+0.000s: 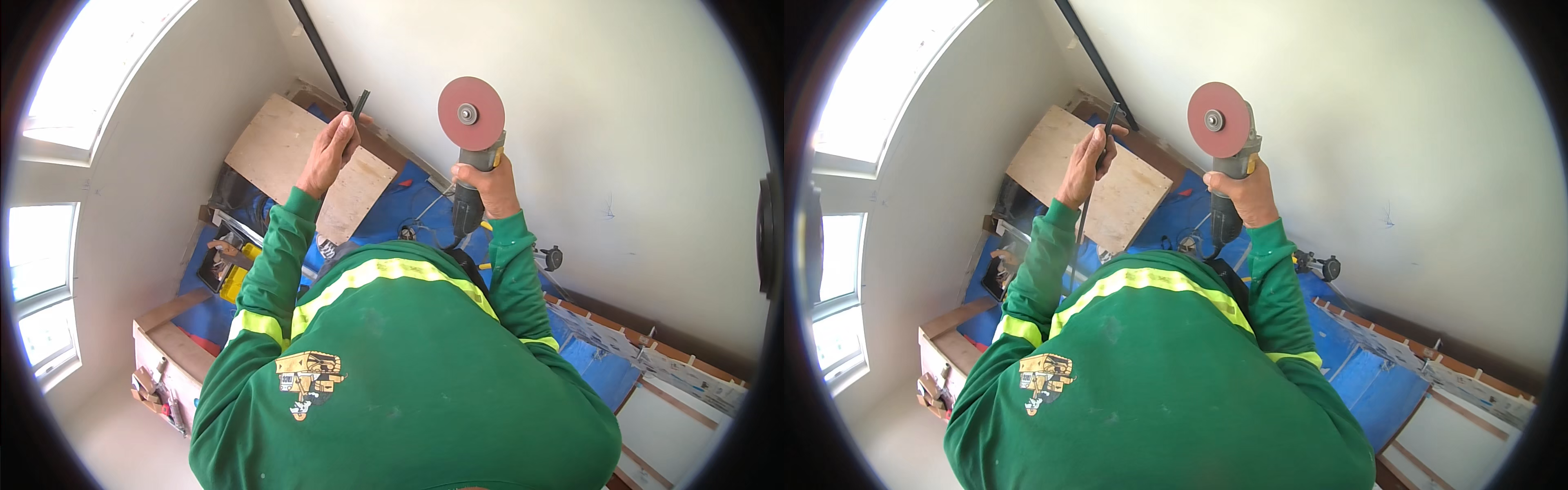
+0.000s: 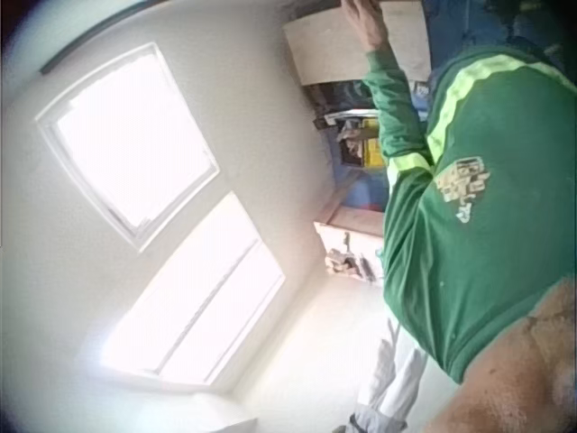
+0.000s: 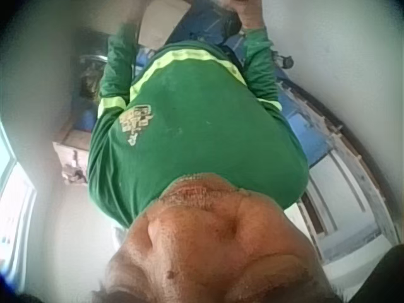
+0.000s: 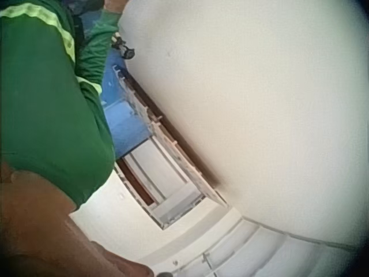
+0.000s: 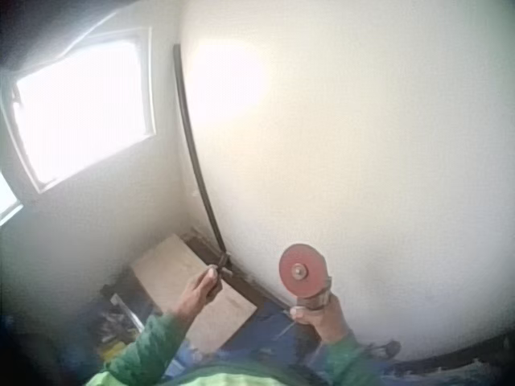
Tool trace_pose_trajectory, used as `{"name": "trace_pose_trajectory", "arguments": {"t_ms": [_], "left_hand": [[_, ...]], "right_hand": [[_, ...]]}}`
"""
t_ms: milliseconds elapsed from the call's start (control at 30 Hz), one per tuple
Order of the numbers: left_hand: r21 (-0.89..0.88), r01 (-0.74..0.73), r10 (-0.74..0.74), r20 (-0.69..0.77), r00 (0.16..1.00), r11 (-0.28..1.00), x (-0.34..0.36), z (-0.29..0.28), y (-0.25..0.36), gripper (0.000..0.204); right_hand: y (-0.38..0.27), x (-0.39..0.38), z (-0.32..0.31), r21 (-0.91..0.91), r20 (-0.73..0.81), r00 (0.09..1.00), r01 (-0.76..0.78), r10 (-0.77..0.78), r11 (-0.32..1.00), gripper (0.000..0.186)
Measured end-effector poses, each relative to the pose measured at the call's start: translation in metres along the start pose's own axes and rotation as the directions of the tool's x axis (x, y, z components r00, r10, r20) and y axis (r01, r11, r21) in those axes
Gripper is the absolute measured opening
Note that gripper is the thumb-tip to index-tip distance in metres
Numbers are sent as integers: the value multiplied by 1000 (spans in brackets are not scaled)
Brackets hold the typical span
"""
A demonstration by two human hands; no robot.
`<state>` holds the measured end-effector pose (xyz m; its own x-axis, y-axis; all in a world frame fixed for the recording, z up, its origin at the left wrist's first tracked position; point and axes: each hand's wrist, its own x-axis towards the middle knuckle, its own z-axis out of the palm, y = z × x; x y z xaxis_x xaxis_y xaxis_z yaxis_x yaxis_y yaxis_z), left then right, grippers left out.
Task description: The person measures and marks a long metal rod with a pencil and ruler, then uses an angle grinder to cut the rod into shorter pieces. The person inspects the cut ends and holds the pieces for visual verification.
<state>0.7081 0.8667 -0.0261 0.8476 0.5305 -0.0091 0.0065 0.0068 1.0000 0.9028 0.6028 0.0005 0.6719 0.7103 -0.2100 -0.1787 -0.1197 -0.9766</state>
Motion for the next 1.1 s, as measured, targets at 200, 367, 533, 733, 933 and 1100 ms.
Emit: {"name": "trace_pose_trajectory", "arguments": {"t_ms": [200, 367, 533, 733, 933, 1100], "left_hand": [[179, -251, 282, -177, 943, 951, 27, 0, 12, 49], [373, -251, 343, -204, 917, 893, 37, -2, 31, 46], [531, -222, 387, -223, 895, 818, 39, 0, 41, 52], [289, -214, 275, -190, 943, 933, 33, 9, 46, 53], [7, -218, 218, -80, 973, 976, 21, 18, 42, 43], [20, -129, 129, -18, 991, 991, 13, 15, 35, 37]], "right_hand": [[1, -3, 0, 8, -41, 999, 29, -29, 1000, 43], [3, -8, -1, 15, -43, 999, 32, -31, 999, 44], [4, -13, 0, 13, -52, 998, 41, -41, 999, 44], [1, -18, 3, -28, -30, 999, 18, -18, 999, 46], [3, -19, 20, -63, -7, 986, 163, -164, 985, 38], [1, -16, 28, -93, 24, 993, 118, -116, 989, 42]]}}
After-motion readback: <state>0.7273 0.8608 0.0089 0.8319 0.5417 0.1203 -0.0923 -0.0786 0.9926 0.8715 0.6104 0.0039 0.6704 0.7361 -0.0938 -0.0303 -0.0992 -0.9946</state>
